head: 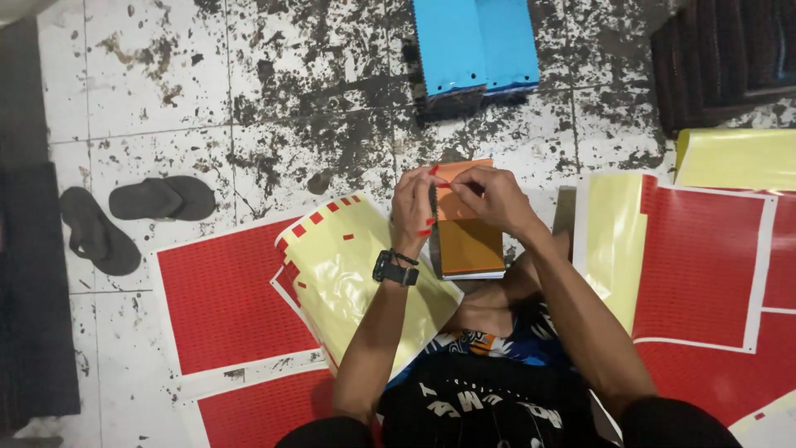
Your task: Assembling booklets by stacking colored swatches and applying them to adhesive-backed sheets.
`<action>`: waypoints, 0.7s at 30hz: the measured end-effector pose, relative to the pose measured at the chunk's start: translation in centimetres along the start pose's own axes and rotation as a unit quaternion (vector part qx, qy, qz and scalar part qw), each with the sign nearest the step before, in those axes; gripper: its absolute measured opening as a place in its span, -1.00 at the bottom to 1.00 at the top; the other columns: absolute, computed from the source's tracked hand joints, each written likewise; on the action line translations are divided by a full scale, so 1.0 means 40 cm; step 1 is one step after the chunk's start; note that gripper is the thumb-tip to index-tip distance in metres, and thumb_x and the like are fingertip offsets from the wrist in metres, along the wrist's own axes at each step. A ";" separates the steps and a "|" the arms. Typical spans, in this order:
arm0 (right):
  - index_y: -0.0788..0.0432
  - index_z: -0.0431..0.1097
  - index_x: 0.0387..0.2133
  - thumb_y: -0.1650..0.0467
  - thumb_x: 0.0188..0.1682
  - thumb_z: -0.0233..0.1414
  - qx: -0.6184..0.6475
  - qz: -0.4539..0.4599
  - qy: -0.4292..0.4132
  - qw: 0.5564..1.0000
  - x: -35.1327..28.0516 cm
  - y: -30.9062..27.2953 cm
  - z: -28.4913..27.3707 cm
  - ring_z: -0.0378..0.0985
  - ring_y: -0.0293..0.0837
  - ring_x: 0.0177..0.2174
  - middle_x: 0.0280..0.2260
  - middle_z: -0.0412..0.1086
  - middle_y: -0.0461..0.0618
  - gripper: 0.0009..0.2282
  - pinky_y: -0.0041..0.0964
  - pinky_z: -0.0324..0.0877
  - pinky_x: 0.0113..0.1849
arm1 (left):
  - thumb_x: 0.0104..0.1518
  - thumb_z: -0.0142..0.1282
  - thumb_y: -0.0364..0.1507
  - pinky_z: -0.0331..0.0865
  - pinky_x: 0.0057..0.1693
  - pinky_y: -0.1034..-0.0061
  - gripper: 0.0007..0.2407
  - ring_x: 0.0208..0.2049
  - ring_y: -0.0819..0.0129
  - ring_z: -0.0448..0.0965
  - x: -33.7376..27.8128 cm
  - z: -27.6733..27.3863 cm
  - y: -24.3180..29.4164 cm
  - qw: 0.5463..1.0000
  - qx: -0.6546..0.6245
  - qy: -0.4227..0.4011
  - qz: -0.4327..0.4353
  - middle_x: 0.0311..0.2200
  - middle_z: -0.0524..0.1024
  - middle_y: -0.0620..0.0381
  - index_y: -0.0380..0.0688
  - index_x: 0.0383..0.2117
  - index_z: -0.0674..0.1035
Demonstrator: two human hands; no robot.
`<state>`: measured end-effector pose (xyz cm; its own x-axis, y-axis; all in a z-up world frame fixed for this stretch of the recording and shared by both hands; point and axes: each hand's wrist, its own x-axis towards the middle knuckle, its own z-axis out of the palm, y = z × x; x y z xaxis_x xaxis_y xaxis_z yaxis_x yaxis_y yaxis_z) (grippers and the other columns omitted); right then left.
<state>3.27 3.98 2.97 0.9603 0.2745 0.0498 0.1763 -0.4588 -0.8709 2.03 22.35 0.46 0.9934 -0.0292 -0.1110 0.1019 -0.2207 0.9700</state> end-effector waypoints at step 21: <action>0.22 0.54 -0.28 0.35 0.13 0.04 -0.129 0.014 -0.077 0.989 0.104 0.161 0.064 0.62 0.20 -0.40 -0.48 0.53 0.20 -0.82 0.01 0.47 -0.33 | 0.13 0.17 -0.30 0.20 0.23 -0.05 -0.88 0.07 0.09 0.41 0.073 0.059 -0.261 0.902 0.378 0.088 0.187 -0.27 0.39 0.26 0.16 -0.25 0.67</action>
<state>7.83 4.34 -3.70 0.9245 0.3756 -0.0649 0.2190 -0.6629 -0.7160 3.76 22.27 -10.48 0.9505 -0.1001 0.2943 -0.2424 -0.8313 0.5002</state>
